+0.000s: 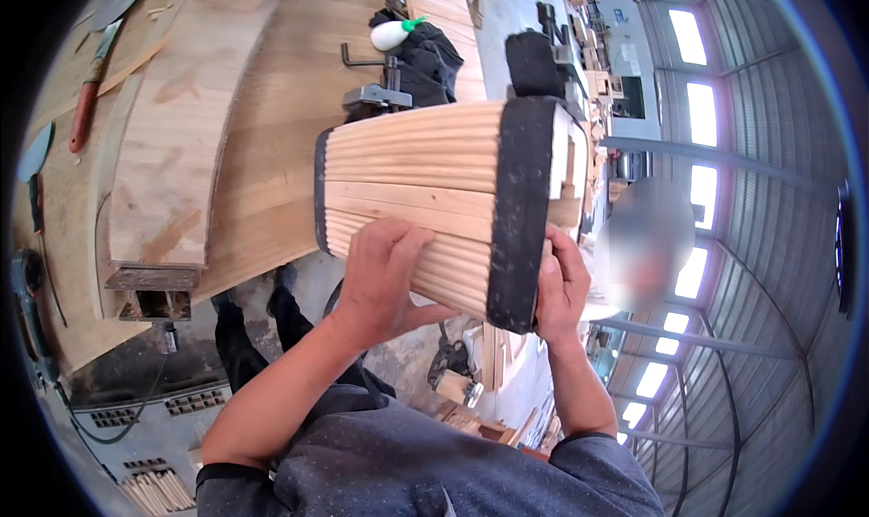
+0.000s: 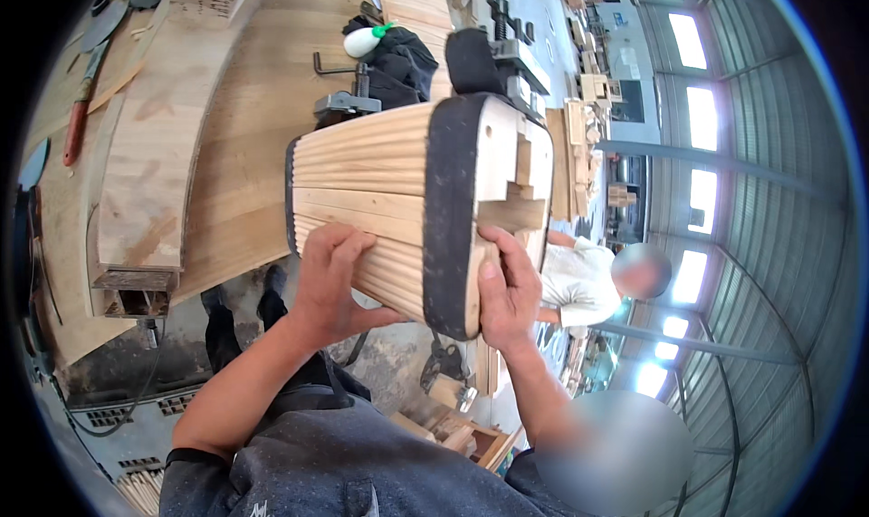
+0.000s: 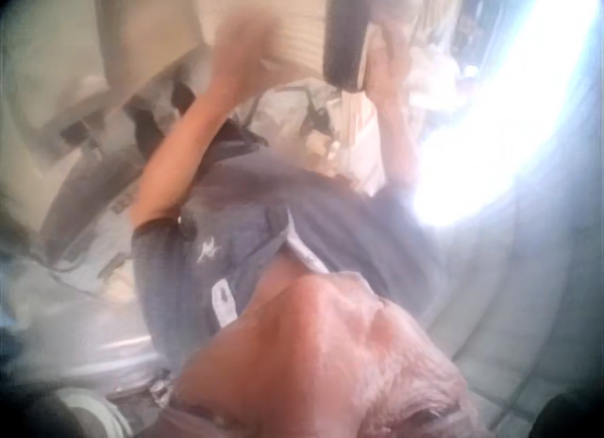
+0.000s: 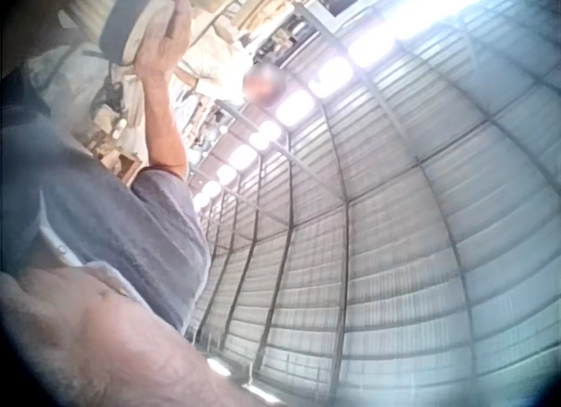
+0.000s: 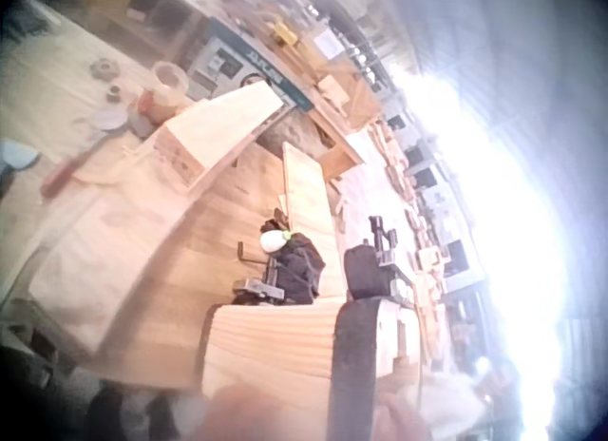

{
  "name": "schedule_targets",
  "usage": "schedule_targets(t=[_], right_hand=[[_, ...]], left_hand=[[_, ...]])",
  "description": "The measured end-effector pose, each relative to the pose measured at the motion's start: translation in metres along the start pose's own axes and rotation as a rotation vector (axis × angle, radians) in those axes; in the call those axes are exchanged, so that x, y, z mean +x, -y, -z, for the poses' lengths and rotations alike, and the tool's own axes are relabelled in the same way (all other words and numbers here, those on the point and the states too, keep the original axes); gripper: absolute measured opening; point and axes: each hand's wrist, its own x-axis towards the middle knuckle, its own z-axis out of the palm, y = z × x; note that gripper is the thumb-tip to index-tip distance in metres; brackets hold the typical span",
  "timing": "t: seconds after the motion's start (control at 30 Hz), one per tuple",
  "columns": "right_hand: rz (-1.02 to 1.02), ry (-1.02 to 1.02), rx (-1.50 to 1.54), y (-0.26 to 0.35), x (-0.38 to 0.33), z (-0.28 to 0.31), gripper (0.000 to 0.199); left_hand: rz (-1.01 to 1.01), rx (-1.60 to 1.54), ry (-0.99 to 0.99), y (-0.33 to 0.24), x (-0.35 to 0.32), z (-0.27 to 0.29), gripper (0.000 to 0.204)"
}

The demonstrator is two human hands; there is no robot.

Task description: The person assembles a wooden chair seat by securing a black strap around the frame using a rubber mallet and a pneumatic nail gun. The person rotates the seat to access different sides, uses clamps to hold the strap in place, and finishes by placing the assembled unit on the floor.

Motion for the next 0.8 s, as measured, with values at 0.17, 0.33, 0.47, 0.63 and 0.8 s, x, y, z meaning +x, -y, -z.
schedule_targets(t=[0.17, 0.33, 0.47, 0.63, 0.8], right_hand=[[0.0, 0.003, 0.047, -0.007, -0.006, 0.001, 0.042], [0.006, -0.014, -0.072, -0.003, -0.002, 0.001, 0.038], [0.104, -0.026, -0.113, 0.009, 0.005, 0.003, 0.033], [0.186, -0.055, -0.126, 0.002, 0.005, 0.006, 0.03], [0.278, -0.116, -0.122, -0.002, 0.002, 0.004, 0.026]], left_hand=[[-0.013, 0.007, 0.034, 0.002, -0.002, 0.003, 0.101], [-0.086, 0.018, 0.082, -0.014, 0.029, 0.031, 0.107], [-0.729, 0.365, 0.228, -0.058, 0.125, 0.058, 0.094], [-1.018, 0.603, 0.919, -0.105, 0.212, 0.028, 0.077], [-0.932, 0.651, 1.068, -0.107, 0.211, 0.022, 0.054]])
